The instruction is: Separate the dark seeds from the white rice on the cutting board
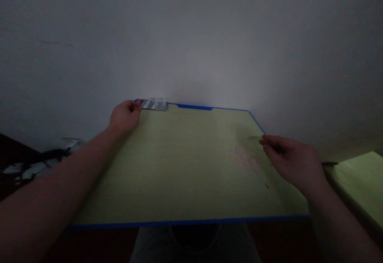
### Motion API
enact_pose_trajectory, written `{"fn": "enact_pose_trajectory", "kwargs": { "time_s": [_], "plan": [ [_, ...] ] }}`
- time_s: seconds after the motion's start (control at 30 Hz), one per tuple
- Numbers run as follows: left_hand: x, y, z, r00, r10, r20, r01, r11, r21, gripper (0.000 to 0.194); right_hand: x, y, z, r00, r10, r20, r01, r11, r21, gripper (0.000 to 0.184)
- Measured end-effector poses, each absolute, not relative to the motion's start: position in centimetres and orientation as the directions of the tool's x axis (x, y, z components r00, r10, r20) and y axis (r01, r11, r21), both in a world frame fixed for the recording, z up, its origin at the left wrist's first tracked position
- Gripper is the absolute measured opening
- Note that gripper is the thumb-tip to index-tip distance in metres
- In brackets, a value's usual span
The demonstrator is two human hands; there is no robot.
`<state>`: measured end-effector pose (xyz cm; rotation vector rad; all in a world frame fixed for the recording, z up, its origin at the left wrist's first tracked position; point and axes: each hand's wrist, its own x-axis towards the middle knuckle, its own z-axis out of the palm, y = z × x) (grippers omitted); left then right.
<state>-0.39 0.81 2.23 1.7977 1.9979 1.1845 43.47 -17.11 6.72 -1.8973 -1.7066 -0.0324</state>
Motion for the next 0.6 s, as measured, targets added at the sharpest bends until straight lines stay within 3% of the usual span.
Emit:
{"fn": "enact_pose_trajectory", "kwargs": {
  "time_s": [0.03,0.1,0.17,0.27,0.4,0.6],
  "plan": [
    [-1.3,1.7,2.3,-0.184,0.926,0.328,0.856,-0.013,0.517,0.035,44.5,-17.0,6.1,0.215,0.898,0.384,0.877,-0.004,-0.481,0.032],
    [-2.8,3.2,2.1,-0.087,0.972,0.22,0.943,0.009,0.334,0.064,46.0,-16.7,4.9,0.263,0.902,0.343,0.758,0.027,-0.652,0.033],
    [-3.7,4.6,1.8,-0.055,0.988,0.146,0.969,0.018,0.245,0.074,46.9,-16.6,4.0,0.335,0.901,0.276,0.591,0.027,-0.806,0.033],
    [-4.0,6.0,1.3,-0.039,0.997,0.068,0.985,0.027,0.17,0.078,47.6,-16.8,3.4,0.441,0.888,0.132,0.323,-0.02,-0.946,0.03],
    [-3.8,6.5,1.2,0.024,0.998,0.054,0.995,-0.029,0.094,0.075,48.8,-17.1,2.4,0.535,0.845,0.013,0.069,-0.028,-0.997,0.032],
    [-3.7,6.3,1.2,0.0,0.998,0.065,0.996,-0.006,0.086,0.074,50.6,-17.0,0.2,0.55,0.835,-0.013,-0.118,0.062,-0.991,0.034]
  ]
}}
